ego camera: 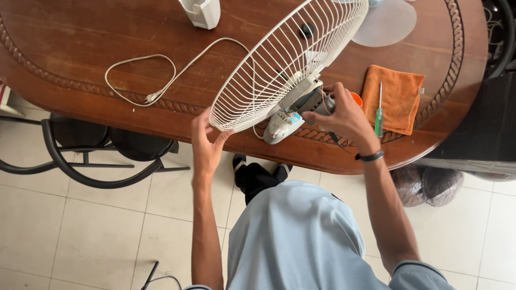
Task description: The person reassembles an electric fan on a wooden table. They use a screwdriver to tighten screws on the motor housing, then attach the front grille and secure it with a plastic ring. Finally, they align and attach the rear control panel to the fan base.
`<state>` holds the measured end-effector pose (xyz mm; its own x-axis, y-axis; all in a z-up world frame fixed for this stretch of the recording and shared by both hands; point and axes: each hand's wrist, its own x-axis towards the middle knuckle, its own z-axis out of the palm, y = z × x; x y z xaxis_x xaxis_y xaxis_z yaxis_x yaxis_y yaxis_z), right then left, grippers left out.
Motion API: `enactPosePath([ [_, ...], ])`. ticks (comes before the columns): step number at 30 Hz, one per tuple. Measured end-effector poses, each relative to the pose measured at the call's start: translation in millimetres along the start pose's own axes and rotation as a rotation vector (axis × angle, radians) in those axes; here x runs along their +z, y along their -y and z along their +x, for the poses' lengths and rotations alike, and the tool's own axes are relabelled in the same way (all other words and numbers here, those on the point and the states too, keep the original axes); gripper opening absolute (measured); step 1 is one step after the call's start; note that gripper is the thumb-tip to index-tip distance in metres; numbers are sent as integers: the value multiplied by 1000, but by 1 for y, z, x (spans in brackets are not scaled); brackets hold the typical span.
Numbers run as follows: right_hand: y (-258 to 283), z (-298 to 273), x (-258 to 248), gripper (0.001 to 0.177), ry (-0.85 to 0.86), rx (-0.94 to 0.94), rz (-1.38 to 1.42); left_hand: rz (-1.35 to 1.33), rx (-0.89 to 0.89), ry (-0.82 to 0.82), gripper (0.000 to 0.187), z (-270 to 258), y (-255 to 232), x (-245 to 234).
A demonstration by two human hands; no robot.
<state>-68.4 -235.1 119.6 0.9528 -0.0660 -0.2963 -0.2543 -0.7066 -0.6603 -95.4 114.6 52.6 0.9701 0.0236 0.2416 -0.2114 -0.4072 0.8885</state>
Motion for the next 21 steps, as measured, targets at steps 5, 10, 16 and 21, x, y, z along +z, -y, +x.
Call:
enactPosePath([
  [5, -31, 45, -13, 101, 204, 97, 150, 195, 128, -337, 35, -56, 33, 58],
  [10, -46, 68, -7, 106, 379, 96, 132, 65, 139, 109, 56, -92, 21, 117],
  [16, -31, 51, -6, 100, 375, 166, 400, -165, -27, 240, 81, -33, 26, 166],
  [21, -26, 38, -3, 101, 403, 100, 398, -201, -12, 180, 67, -34, 35, 171],
])
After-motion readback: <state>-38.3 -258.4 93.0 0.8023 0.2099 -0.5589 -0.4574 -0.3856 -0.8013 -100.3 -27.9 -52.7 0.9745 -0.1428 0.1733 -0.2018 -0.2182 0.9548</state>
